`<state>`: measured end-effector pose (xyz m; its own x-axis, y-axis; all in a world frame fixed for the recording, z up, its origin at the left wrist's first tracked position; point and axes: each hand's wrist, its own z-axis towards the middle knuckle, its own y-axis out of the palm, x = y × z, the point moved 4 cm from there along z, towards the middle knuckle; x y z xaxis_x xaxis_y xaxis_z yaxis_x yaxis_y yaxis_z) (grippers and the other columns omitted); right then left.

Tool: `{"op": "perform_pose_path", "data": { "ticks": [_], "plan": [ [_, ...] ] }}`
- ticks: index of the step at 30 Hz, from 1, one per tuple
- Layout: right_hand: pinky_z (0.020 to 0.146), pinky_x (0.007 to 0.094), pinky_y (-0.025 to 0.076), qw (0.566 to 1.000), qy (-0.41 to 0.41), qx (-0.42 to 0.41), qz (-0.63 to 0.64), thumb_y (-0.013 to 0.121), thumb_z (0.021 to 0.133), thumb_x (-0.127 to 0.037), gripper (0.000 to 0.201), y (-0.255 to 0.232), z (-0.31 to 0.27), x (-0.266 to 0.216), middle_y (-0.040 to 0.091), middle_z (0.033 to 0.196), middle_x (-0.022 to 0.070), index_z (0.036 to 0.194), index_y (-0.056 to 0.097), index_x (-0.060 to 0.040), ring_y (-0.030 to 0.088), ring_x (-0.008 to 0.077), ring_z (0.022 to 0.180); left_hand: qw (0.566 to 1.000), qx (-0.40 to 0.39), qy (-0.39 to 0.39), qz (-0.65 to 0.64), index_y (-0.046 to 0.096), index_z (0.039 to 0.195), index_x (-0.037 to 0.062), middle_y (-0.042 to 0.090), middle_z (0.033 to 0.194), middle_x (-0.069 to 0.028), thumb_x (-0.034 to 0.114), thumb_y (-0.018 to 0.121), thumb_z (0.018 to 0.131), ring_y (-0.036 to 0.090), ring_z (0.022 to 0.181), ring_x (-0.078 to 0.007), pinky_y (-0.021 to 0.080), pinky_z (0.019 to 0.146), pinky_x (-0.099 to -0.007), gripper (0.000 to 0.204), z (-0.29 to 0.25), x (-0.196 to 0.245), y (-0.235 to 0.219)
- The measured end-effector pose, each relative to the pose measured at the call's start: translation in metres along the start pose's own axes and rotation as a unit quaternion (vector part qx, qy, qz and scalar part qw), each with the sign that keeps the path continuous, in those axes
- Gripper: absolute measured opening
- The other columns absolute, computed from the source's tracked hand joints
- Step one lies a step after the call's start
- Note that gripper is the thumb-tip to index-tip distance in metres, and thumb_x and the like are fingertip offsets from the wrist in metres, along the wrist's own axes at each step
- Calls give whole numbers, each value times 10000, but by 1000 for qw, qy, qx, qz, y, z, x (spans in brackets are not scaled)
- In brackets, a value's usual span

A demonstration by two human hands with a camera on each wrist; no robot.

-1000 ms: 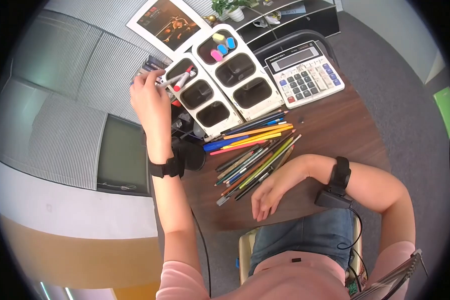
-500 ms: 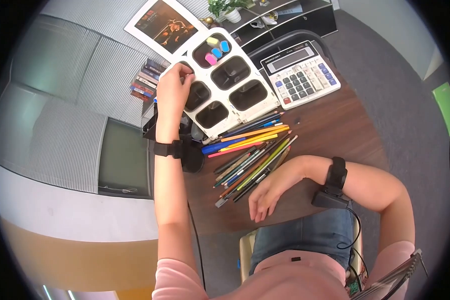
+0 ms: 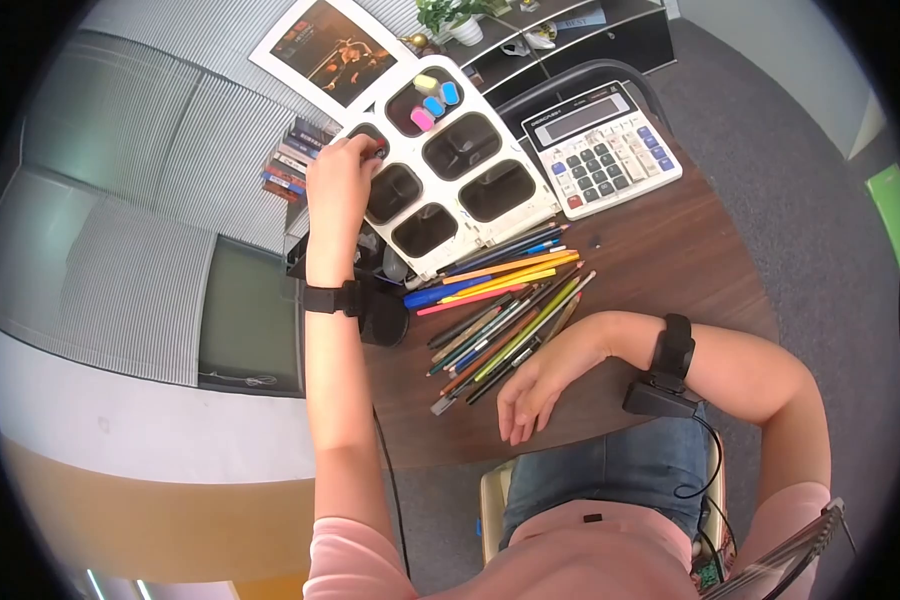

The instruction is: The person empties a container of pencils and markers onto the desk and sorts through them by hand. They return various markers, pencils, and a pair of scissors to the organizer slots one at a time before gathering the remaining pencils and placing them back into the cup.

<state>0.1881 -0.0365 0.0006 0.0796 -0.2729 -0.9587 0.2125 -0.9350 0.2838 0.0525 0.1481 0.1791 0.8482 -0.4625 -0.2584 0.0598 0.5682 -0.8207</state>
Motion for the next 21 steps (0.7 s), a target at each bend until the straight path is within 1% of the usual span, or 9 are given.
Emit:
{"op": "perform_pose_path", "data": {
  "ticks": [3, 5, 6, 8, 11, 13, 15, 16, 21],
  "plan": [
    [981, 309, 425, 1000, 0, 0, 1, 473, 974, -297, 395, 0, 0, 0, 553, 1241, 142, 1230, 507, 2, 514, 200, 1187, 1000, -3, 21, 23, 655, 898, 59, 643, 831, -121, 98, 666, 770, 603, 817, -318, 481, 726, -400, 134, -3, 4, -9],
    [981, 310, 425, 1000, 1, 1, 1, 474, 973, -299, 397, 0, 0, 0, 552, 1241, 143, 1230, 507, 2, 514, 201, 1186, 996, 80, 7, 46, 652, 877, 57, 624, 854, -102, 101, 690, 754, 588, 840, -301, 473, 733, -392, 136, -7, 8, -23],
    [982, 310, 426, 1000, -1, 1, 2, 474, 973, -300, 399, 0, 0, -1, 552, 1242, 144, 1230, 506, 4, 515, 201, 1186, 996, 80, 7, 46, 652, 877, 57, 624, 854, -102, 101, 690, 754, 588, 840, -301, 473, 733, -392, 136, -9, 13, -30],
    [982, 311, 426, 1000, -3, 3, 4, 475, 973, -302, 402, -1, -1, 0, 552, 1242, 145, 1230, 506, 5, 515, 202, 1185, 968, 234, 4, 91, 647, 874, 53, 592, 876, -81, 104, 706, 747, 565, 858, -277, 464, 732, -381, 149, -21, 25, -58],
    [981, 312, 427, 1000, -2, 0, 5, 475, 973, -301, 403, -1, 0, 1, 552, 1243, 147, 1231, 506, 7, 516, 204, 1184, 971, 231, -27, 56, 642, 887, 58, 557, 883, -70, 106, 713, 748, 532, 865, -266, 454, 736, -372, 163, -39, 44, -77],
    [981, 313, 430, 1000, 0, 0, 9, 477, 972, -300, 404, -1, 1, 1, 552, 1244, 149, 1232, 506, 8, 515, 206, 1186, 971, 235, -7, 46, 638, 899, 63, 531, 784, -50, 114, 720, 748, 529, 778, -234, 443, 680, -356, 179, -49, 51, -80],
    [980, 313, 431, 1000, 2, 0, 10, 479, 971, -300, 405, -2, 1, 2, 552, 1243, 150, 1232, 506, 8, 516, 206, 1187, 988, 140, -70, -17, 637, 895, 77, 501, 667, -27, 120, 724, 748, 520, 682, -198, 422, 601, -344, 177, -56, 48, -70],
    [980, 313, 433, 1000, 3, 2, 10, 481, 971, -299, 405, -2, 1, 2, 551, 1243, 150, 1233, 506, 9, 516, 207, 1188, 985, 141, -88, -41, 630, 873, 85, 446, 558, -6, 120, 722, 751, 483, 565, -176, 393, 529, -338, 157, -58, 49, -65],
    [981, 311, 434, 1000, 5, 8, 18, 487, 969, -298, 406, 0, 0, 0, 549, 1243, 152, 1232, 507, 10, 517, 207, 1189, 985, 141, -88, -38, 606, 838, 80, 428, 528, -7, 123, 715, 755, 452, 492, -175, 375, 484, -320, 143, -67, 47, -57]
  ]
}}
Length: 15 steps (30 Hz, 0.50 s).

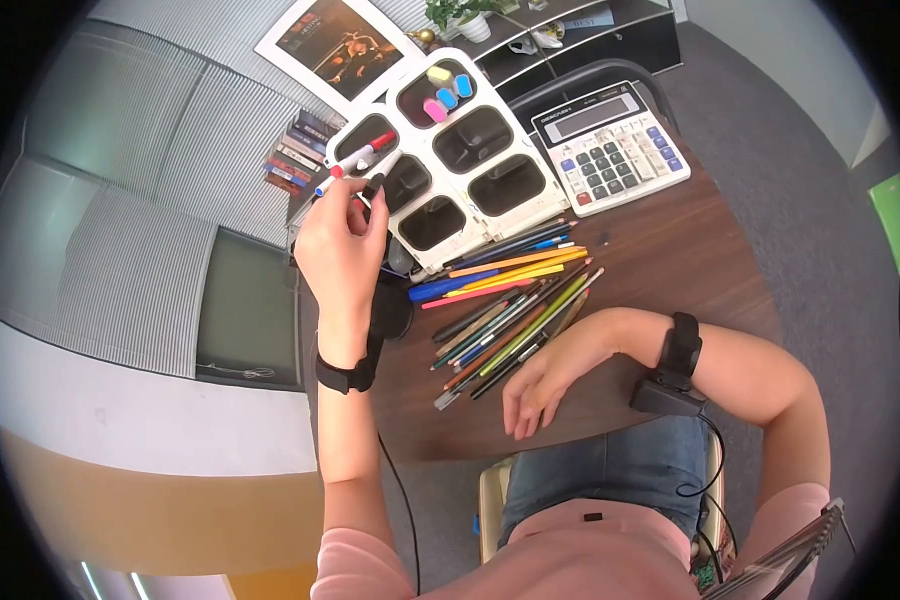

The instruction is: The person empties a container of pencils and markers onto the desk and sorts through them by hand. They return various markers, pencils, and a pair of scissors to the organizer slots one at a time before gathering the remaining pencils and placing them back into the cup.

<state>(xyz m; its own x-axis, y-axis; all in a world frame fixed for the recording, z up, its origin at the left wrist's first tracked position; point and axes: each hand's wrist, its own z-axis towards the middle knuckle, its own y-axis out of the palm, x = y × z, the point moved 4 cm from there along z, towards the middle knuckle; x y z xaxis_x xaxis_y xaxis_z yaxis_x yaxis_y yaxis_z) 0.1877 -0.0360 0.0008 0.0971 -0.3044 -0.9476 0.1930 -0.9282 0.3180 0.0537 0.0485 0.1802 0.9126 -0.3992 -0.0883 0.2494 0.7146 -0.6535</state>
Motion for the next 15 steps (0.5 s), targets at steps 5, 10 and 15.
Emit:
{"op": "perform_pose_path", "data": {
  "ticks": [5, 10, 15],
  "plan": [
    [982, 310, 434, 1000, -3, 2, 3, 493, 966, -296, 407, 0, -1, 0, 549, 1237, 152, 1233, 508, 11, 516, 208, 1190, 997, -68, 0, 25, 611, 874, 83, 482, 562, -22, 117, 701, 766, 525, 543, -190, 419, 509, -329, 145, -12, 2, 2],
    [981, 313, 435, 1000, 1, 3, -1, 495, 966, -300, 413, 1, -1, 0, 544, 1242, 152, 1236, 505, 11, 514, 210, 1191, 990, -109, 22, 91, 592, 967, 75, 612, 794, -75, 125, 700, 773, 619, 718, -259, 486, 607, -360, 227, -18, -7, 19],
    [985, 315, 432, 1000, -1, 2, 4, 492, 967, -306, 415, 0, -1, 2, 542, 1244, 152, 1241, 502, 7, 512, 211, 1193, 985, -36, -30, 163, 565, 1022, 54, 578, 851, -99, 120, 710, 758, 597, 790, -308, 488, 690, -394, 308, 3, -15, 2]
  ]
}}
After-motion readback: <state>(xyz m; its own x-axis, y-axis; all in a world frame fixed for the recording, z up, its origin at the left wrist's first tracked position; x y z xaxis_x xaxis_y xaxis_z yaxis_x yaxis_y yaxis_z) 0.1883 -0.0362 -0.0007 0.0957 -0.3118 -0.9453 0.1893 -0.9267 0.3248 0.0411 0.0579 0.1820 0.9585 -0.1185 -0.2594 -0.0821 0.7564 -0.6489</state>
